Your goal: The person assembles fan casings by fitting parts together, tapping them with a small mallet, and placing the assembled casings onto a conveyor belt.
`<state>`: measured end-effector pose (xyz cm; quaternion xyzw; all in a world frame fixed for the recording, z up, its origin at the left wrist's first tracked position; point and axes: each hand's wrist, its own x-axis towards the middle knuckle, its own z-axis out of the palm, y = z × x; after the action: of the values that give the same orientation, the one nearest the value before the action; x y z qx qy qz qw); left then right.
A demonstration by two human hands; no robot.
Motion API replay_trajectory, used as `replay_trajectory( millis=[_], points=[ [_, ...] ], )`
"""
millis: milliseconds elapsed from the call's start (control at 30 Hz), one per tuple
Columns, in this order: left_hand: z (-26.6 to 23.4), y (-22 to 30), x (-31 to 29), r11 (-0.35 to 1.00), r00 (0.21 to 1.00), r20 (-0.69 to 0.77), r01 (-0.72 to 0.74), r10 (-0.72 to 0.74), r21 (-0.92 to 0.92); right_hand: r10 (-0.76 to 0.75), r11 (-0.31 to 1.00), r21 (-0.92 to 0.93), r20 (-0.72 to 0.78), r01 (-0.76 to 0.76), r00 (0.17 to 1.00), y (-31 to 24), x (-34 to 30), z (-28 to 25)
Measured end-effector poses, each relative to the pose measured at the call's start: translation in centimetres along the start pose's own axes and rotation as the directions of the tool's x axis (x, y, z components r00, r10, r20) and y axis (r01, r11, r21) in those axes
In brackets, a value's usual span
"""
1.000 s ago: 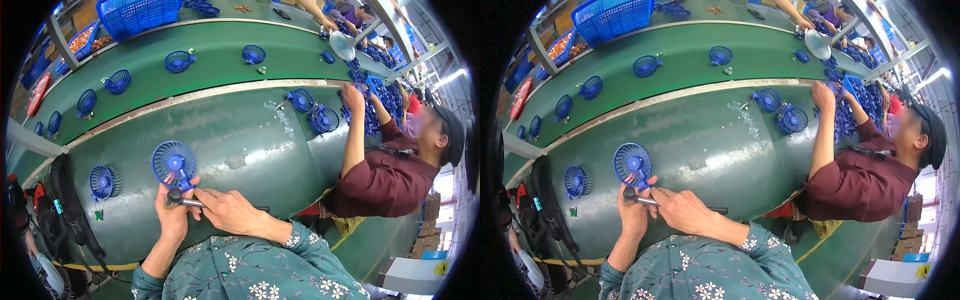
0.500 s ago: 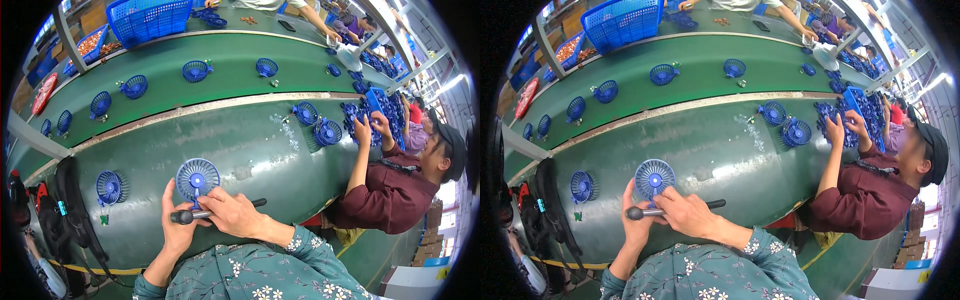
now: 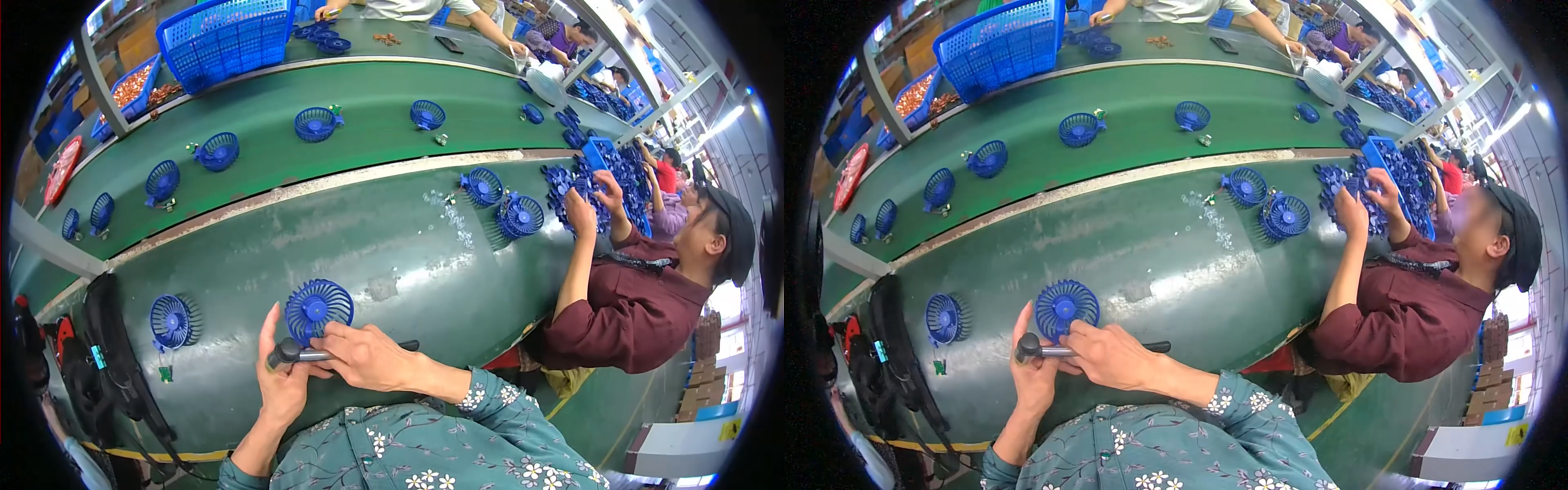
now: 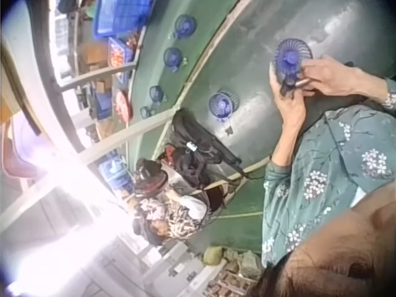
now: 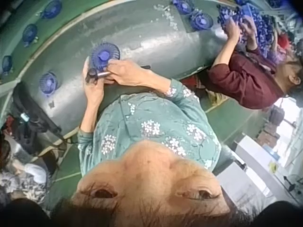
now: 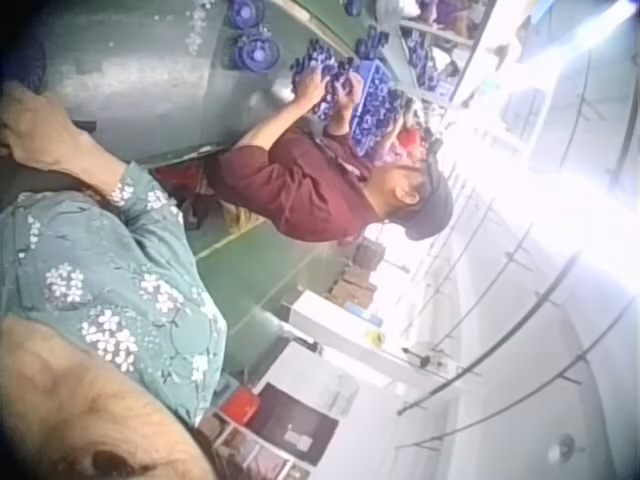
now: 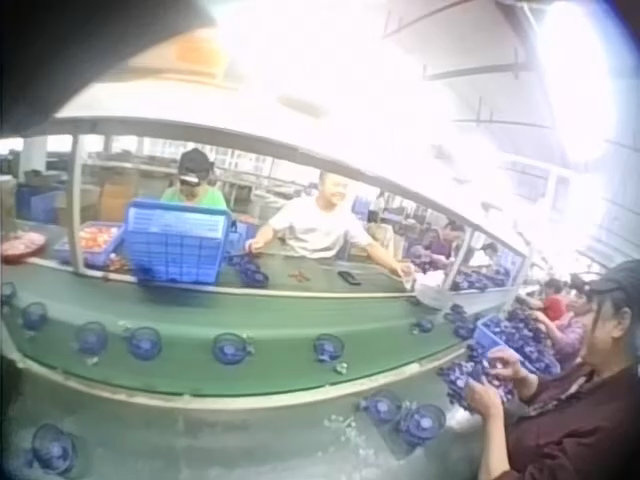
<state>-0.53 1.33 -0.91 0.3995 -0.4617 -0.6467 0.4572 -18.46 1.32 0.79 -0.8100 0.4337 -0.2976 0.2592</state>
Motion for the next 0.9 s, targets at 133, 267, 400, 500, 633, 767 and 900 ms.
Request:
replay_trajectory(
  millis=[133, 267, 400, 500, 633, 767, 900],
  points=[
    [0.2, 0.3, 1.2, 0.994, 0.994, -0.032, 0.099, -0.101, -0.054, 0.064, 0.996, 0.072, -0.118, -0.056, 0.991, 0.9, -0.8, -0.5],
    [-1.2, 0.6, 1.4, 0.97, 0.984, -0.022, 0.173, -0.179, -0.169, 0.214, 0.969, -0.04, -0.36, -0.244, 0.908, 2.0, -0.6, -5.4],
    [-1.5, 1.2, 0.8, 0.905, 0.955, -0.034, 0.266, -0.294, -0.331, 0.395, 0.9, 0.062, -0.534, -0.432, 0.747, 1.7, -0.5, -7.5],
    [-1.4, 1.5, 0.9, 0.833, 0.957, 0.037, 0.268, -0.286, -0.484, 0.125, 0.975, -0.134, -0.337, -0.179, 0.933, -0.1, -1.1, -4.6],
    [0.7, -0.2, 1.3, 0.683, 0.919, 0.062, 0.333, -0.389, -0.65, 0.013, 0.986, -0.162, -0.205, -0.047, 0.979, -2.1, -1.6, -1.7],
    [0.8, -0.3, 1.1, 0.662, 0.923, 0.124, 0.35, -0.363, -0.663, 0.09, 0.981, -0.152, -0.198, -0.121, 0.976, -1.7, -1.8, -1.0],
    [0.0, -0.4, -0.1, 0.654, 0.928, 0.082, 0.317, -0.363, -0.687, 0.462, 0.878, 0.195, -0.112, -0.437, 0.88, -1.9, -1.4, 0.0]
  ],
)
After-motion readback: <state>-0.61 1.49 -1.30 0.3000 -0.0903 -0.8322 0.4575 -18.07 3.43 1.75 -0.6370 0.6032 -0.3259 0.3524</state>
